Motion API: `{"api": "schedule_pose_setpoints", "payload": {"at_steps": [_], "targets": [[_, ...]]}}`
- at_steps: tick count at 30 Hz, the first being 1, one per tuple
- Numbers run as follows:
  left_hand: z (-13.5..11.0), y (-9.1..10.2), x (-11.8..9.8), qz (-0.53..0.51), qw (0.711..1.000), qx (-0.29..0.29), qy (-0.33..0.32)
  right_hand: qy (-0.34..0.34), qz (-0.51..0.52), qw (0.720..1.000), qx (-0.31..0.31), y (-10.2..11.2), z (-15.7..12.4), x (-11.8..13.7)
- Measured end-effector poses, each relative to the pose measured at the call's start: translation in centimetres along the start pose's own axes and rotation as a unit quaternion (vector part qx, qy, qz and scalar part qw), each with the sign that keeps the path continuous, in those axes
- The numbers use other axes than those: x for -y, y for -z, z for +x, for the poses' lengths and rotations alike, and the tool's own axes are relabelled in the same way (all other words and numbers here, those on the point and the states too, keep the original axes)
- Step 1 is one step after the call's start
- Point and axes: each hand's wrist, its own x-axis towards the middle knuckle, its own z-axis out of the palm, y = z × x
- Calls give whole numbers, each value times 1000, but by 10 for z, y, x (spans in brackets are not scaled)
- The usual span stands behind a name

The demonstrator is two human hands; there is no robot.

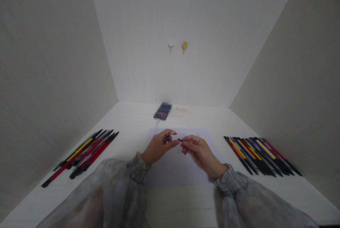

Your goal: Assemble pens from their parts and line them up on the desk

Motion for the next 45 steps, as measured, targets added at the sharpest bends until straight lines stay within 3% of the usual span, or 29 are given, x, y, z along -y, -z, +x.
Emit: {"api": "schedule_pose_setpoints", "payload": {"at_steps": [7,11,12,13,16,18,20,22,24,25,27,30,32,37,45], "targets": [[-2,-2,-1,-1,996,87,-13,-14,-46,999,23,-9,0,-6],[-1,-2,-2,4,997,78,-6,18,-228,973,14,1,1,3],[-1,-2,-2,3,998,70,-3,42,-312,949,-9,7,2,8],[0,-2,-2,-1,998,61,-1,82,-414,905,-53,13,2,14],[0,-1,-1,-10,999,50,6,122,-683,707,-134,33,2,29],[0,0,-1,-7,999,46,13,81,-776,611,-136,45,2,33],[0,2,-2,-1,999,43,16,39,-820,558,-125,52,3,32],[1,2,-2,-1,999,41,15,16,-832,541,-121,56,5,28],[1,2,-2,-1,999,38,13,17,-823,553,-127,55,6,24],[1,2,-1,0,999,35,12,28,-810,572,-126,53,7,23],[1,2,0,2,1000,29,12,70,-760,639,-97,47,7,23],[2,3,2,4,1000,18,10,144,-649,747,2,34,5,23],[2,4,2,7,1000,15,8,173,-595,783,50,26,3,21],[2,4,3,17,1000,20,8,189,-544,815,56,18,0,14],[1,2,5,75,997,22,-25,193,-537,817,84,14,-2,15]]}}
